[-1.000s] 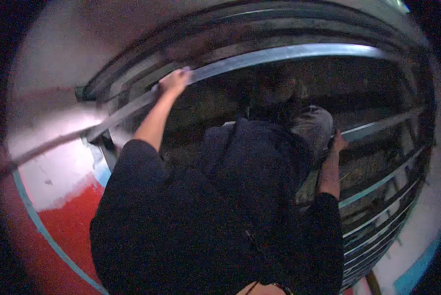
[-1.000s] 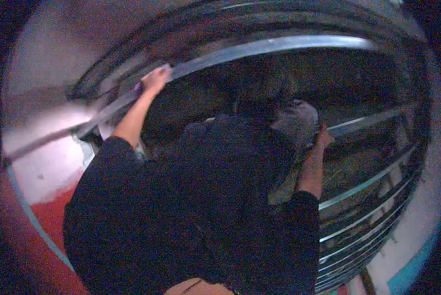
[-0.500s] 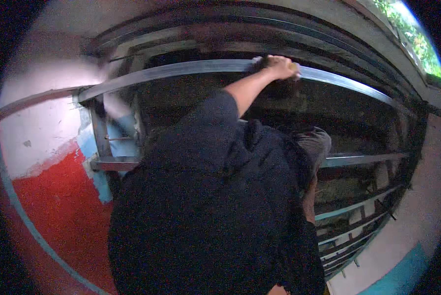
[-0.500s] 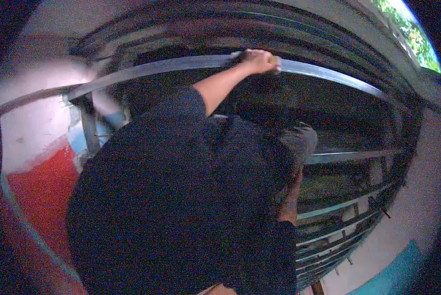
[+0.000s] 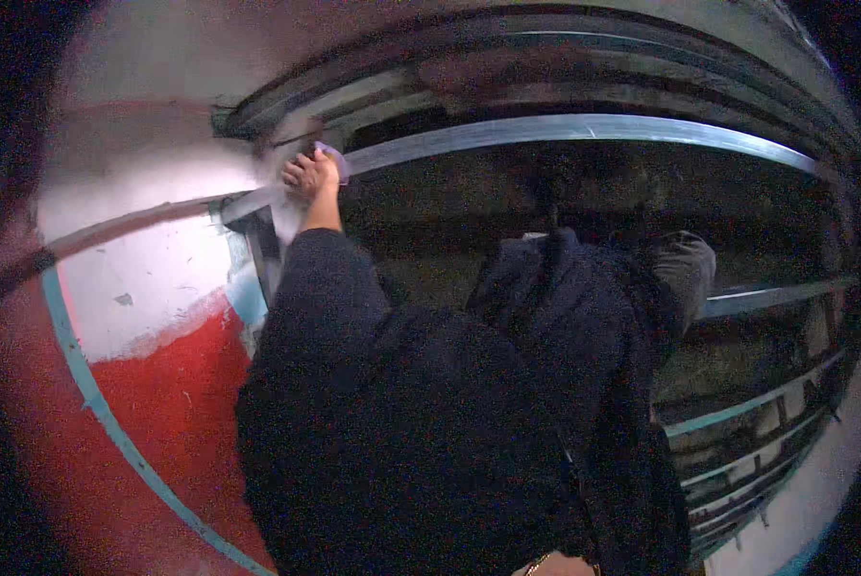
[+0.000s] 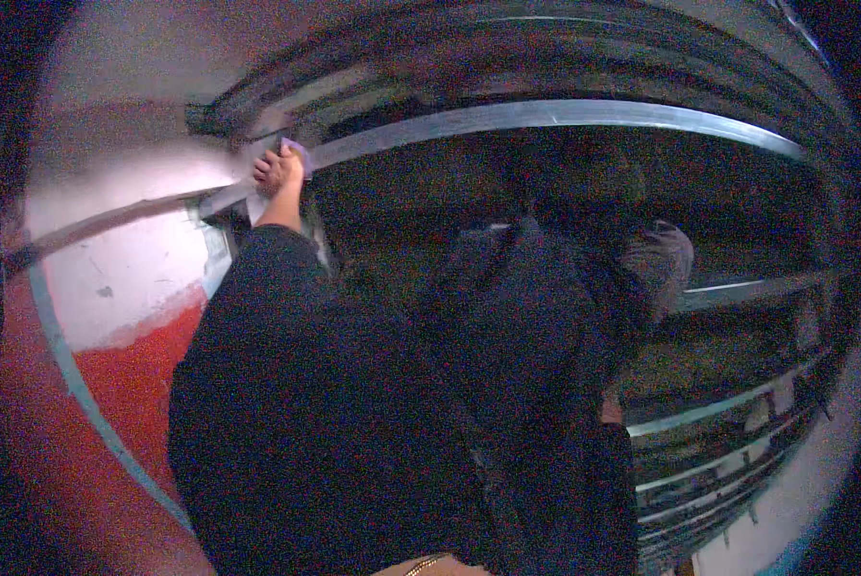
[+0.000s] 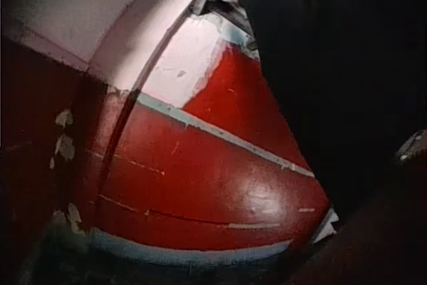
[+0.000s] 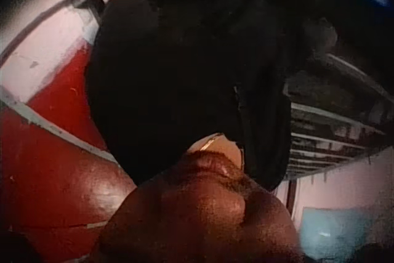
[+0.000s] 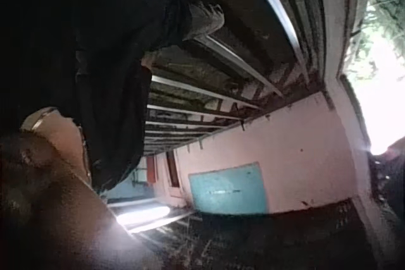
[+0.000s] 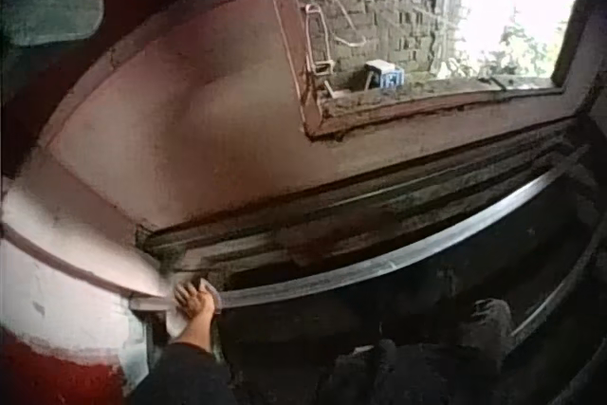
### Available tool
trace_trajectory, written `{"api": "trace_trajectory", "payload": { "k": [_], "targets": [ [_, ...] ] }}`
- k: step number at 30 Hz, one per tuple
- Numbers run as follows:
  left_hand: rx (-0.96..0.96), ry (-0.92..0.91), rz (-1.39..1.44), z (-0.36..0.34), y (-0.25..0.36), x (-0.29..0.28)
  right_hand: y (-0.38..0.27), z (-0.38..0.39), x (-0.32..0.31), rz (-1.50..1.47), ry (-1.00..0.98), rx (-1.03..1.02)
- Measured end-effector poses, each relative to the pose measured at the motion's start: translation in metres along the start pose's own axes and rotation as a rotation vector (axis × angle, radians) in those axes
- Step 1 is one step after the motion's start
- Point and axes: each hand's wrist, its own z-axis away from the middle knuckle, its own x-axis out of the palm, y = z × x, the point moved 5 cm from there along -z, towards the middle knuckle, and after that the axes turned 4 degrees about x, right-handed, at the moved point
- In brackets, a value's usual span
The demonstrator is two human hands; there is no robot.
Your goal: Cleaning metal floor frames or joists with a cloth.
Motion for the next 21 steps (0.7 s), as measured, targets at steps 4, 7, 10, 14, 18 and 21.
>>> {"api": "trace_trajectory", "payload": {
  "k": [4,7,10,14,18,21],
  "targets": [
    [-0.380,0.137,0.089,-0.013,-0.020,-0.001,0.021,-0.010,0.005,-0.001,-0.203,-0.073],
    [0.051,0.102,0.100,0.032,0.047,0.010,0.048,-0.027,0.010,0.027,-0.277,-0.102],
    [0.437,-0.029,0.415,0.139,0.170,0.005,0.053,-0.030,-0.032,0.076,-0.277,-0.147],
    [0.984,0.365,0.626,0.247,0.278,-0.023,0.062,-0.042,-0.049,0.134,-0.361,-0.227],
    [1.329,0.219,0.479,0.353,0.376,0.009,0.107,-0.014,-0.113,0.183,-0.360,-0.273],
    [1.487,0.156,0.288,0.388,0.433,0.013,0.102,-0.021,-0.126,0.190,-0.280,-0.307]
  ]
}}
